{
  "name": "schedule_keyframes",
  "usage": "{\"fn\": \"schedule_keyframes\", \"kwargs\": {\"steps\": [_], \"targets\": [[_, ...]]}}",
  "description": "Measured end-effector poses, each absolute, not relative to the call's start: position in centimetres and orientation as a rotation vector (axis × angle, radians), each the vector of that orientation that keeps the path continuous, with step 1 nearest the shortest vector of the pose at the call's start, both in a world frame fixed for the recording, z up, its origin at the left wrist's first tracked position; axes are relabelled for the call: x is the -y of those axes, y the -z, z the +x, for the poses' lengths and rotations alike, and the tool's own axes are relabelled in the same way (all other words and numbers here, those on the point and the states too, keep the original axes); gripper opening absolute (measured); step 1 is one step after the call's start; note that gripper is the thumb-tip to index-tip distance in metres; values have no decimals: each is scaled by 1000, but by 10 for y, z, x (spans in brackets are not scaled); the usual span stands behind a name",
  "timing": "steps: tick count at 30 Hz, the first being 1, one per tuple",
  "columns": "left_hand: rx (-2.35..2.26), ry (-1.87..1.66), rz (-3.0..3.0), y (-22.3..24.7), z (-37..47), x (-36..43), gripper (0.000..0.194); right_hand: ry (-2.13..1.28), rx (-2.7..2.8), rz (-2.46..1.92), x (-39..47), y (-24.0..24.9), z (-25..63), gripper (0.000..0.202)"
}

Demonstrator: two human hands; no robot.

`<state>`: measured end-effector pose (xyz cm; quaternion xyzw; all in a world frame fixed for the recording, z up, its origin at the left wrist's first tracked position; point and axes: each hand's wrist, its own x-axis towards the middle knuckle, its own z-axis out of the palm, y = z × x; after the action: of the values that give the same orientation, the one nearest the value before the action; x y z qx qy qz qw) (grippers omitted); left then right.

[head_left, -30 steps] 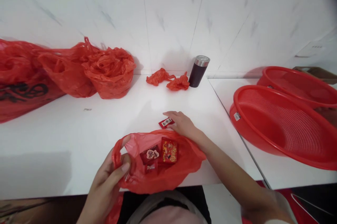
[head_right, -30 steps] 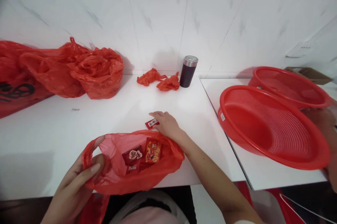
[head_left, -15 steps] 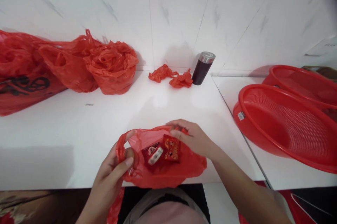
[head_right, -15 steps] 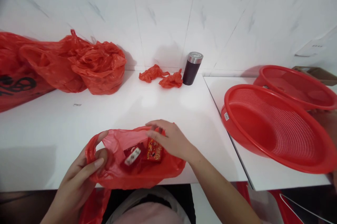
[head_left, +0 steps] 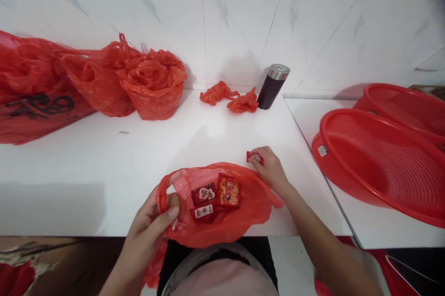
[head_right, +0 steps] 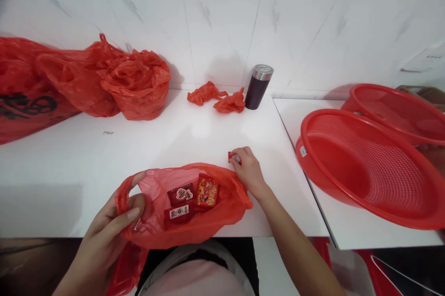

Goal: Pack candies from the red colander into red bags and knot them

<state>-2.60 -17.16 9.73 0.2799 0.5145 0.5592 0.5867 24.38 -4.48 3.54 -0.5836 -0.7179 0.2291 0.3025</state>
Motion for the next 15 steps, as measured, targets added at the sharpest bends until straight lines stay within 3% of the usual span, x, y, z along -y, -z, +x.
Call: {"fn": "schedule_keyframes", "kwargs": {"steps": [4, 8, 11, 15], "targets": [[-1182, -1298, 660, -96, -26, 171, 55, -651, 1768, -1363, 73, -83, 232, 11], [-1183, -1294, 651, -97, -24, 169, 54, -796, 2011, -1182, 103, -117, 217, 19], [-1192, -1296, 655, -97, -26, 170, 50, -664, 2174, -1229, 113, -116, 218, 23], [-1348, -1280, 725, -94, -36, 176, 25, -528, 2422, -1391, 125, -96, 237, 31]]}}
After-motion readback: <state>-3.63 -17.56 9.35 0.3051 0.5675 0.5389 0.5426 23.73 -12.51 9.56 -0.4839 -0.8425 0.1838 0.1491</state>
